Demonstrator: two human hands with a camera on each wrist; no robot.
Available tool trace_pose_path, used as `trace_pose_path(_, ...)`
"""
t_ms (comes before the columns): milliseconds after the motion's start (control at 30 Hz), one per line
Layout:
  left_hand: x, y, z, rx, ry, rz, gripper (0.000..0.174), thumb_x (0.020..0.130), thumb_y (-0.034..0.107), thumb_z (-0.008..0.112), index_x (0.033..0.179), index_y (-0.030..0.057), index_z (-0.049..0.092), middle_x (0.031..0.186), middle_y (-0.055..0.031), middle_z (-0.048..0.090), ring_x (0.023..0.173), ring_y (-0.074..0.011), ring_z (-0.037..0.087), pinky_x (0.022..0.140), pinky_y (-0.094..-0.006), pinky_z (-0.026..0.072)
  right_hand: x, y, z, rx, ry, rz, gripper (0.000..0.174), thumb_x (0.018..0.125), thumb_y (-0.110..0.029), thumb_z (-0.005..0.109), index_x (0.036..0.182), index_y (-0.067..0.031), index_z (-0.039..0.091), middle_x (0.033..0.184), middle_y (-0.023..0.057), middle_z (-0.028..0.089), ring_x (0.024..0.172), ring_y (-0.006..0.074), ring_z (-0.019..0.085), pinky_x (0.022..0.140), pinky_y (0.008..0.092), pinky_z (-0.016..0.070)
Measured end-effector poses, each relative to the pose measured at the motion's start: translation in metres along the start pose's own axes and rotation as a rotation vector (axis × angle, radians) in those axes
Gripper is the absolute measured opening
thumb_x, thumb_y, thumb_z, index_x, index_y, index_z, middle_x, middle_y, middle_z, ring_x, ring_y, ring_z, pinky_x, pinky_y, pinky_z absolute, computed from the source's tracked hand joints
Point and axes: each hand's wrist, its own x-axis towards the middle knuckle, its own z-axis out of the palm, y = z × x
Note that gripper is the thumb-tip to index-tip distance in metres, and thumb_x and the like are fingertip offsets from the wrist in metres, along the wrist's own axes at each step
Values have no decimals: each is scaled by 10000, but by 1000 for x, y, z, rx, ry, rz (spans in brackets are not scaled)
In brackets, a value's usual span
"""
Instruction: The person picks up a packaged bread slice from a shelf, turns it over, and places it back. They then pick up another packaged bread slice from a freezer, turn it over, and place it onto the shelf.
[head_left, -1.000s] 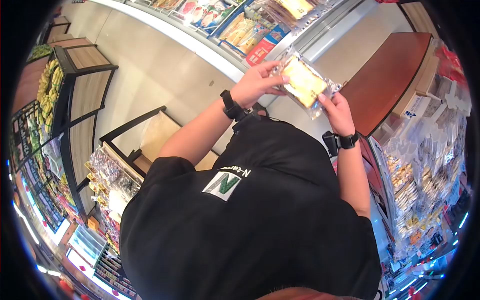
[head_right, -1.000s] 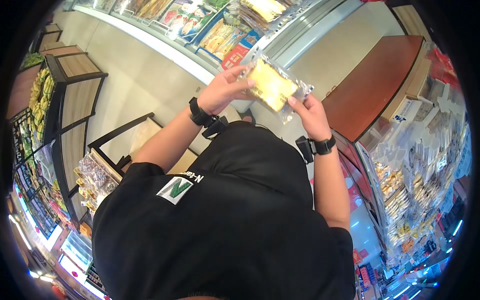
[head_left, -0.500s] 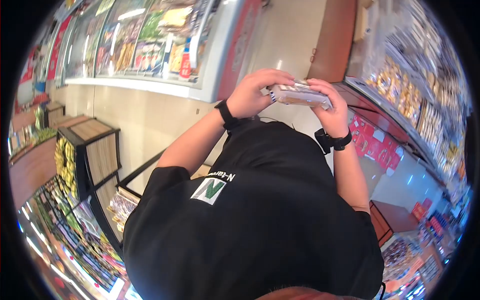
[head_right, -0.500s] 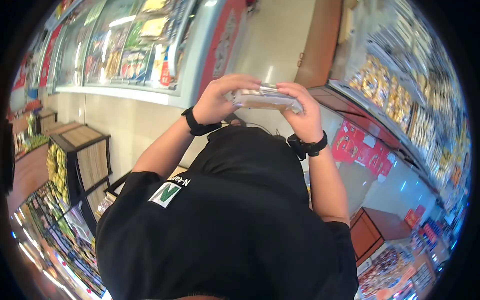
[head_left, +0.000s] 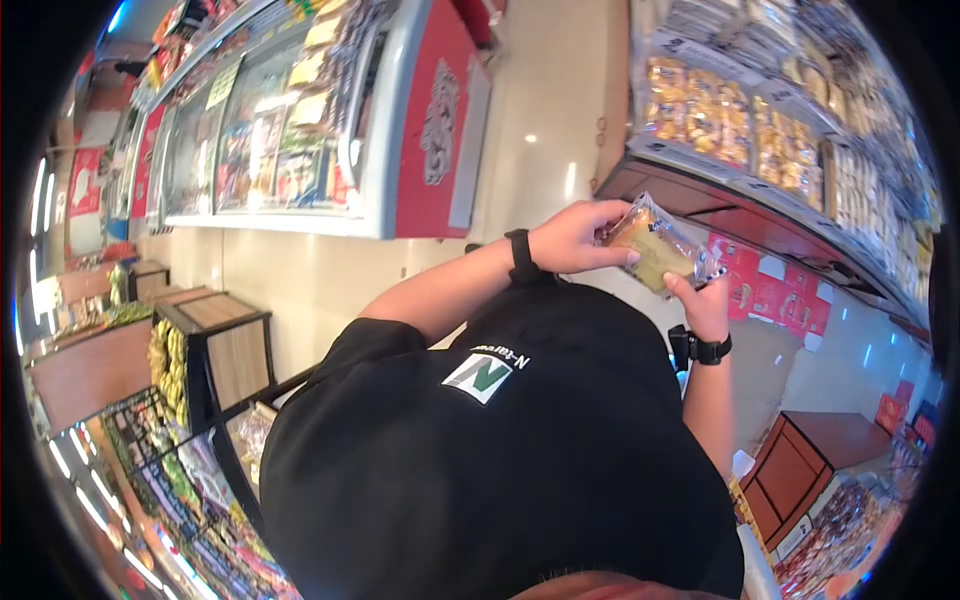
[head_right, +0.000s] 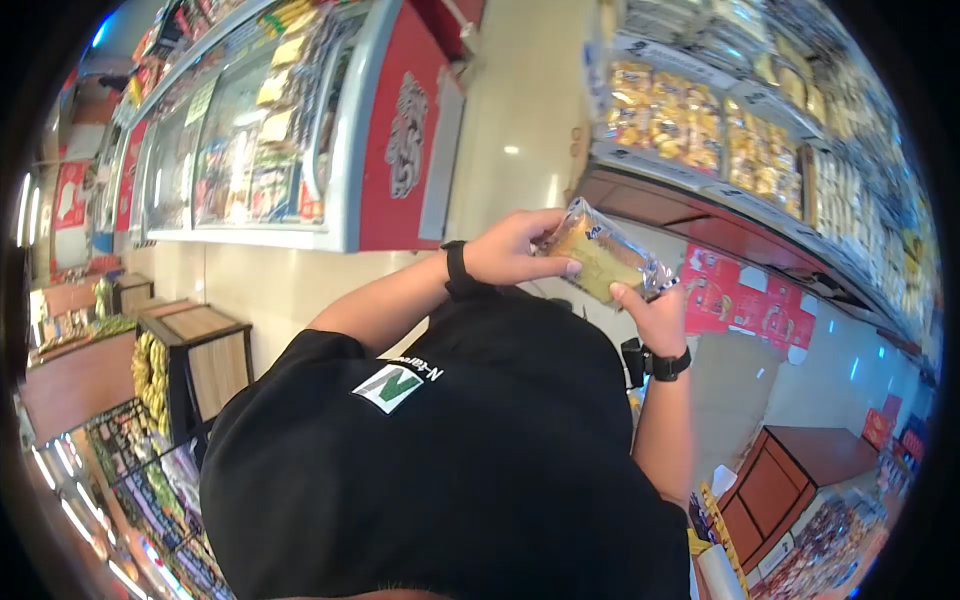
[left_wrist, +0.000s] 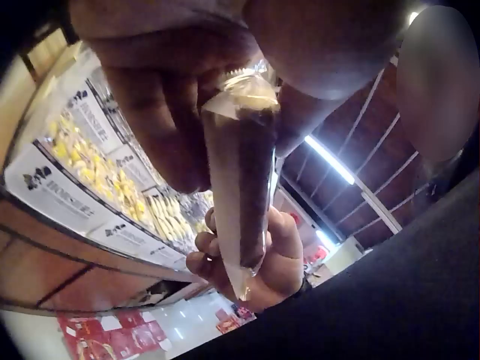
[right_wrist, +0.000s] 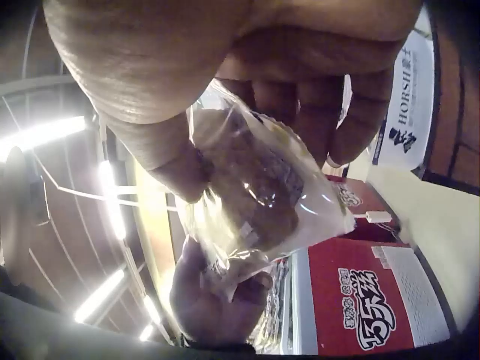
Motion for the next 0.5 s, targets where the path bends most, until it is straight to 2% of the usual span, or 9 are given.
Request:
trace_pose_path(33, 12, 2, 12, 0, -26, 25, 451, 880, 155, 768, 1264, 0, 590, 1049, -80, 686, 967, -119, 632, 857, -311, 514, -11, -3, -8, 74, 37, -60, 381, 854, -51, 713, 1215, 37, 627, 1105, 75, 695, 999, 130, 638, 882, 304, 512)
trace_pose_path(100, 36, 2, 36, -83, -92, 5, 457, 898, 162, 757, 1282, -2, 572, 1082, -60, 683, 983, -90, 621, 869, -294, 522, -32, 0, -32, 131, 116, -51, 372, 863, -62, 713, 1212, 35, 630, 1099, 65, 693, 998, 130, 637, 889, 302, 508)
trace_pose_path(167, 58, 1, 58, -100, -121, 19, 480, 914, 114, 733, 1343, 3, 548, 1162, -55, 669, 1047, -100, 614, 919, -292, 529, -50, 14, -56, 149, 195, -68, 388, 870, -63, 711, 1235, 29, 617, 1134, 60, 683, 1032, 130, 626, 912, 300, 496)
trace_pose_path(300, 94, 5, 84, -152, -227, -24, 509, 911, 119, 737, 1365, 5, 539, 1221, -57, 656, 1083, -109, 612, 928, -299, 525, -76, 22, -74, 310, 342, -75, 392, 880, -71, 709, 1247, 25, 611, 1152, 70, 682, 1053, 140, 627, 923, 306, 491)
trace_pose_path(367, 108, 9, 92, -183, -195, -35, 502, 886, 169, 772, 1329, 22, 586, 1096, -42, 700, 936, -72, 633, 810, -257, 538, -81, 23, -77, 420, 394, -98, 414, 883, -87, 719, 1262, 27, 599, 1166, 75, 678, 1068, 143, 622, 936, 310, 485)
trace_pose_path(433, 126, -3, 99, -229, -210, -45, 483, 908, 192, 750, 1331, 26, 587, 1102, -33, 694, 929, -69, 632, 787, -251, 538, -84, 42, -86, 449, 420, -107, 419, 916, -137, 705, 1280, 31, 584, 1186, 76, 671, 1077, 144, 621, 949, 305, 477)
trace_pose_path(500, 142, -7, 104, -284, -228, -56, 465, 929, 216, 728, 1332, 31, 587, 1107, -23, 688, 921, -65, 632, 765, -246, 538, -85, 53, -95, 454, 481, -112, 379, 978, -180, 636, 1287, 32, 581, 1214, 77, 658, 1083, 141, 616, 953, 296, 470)
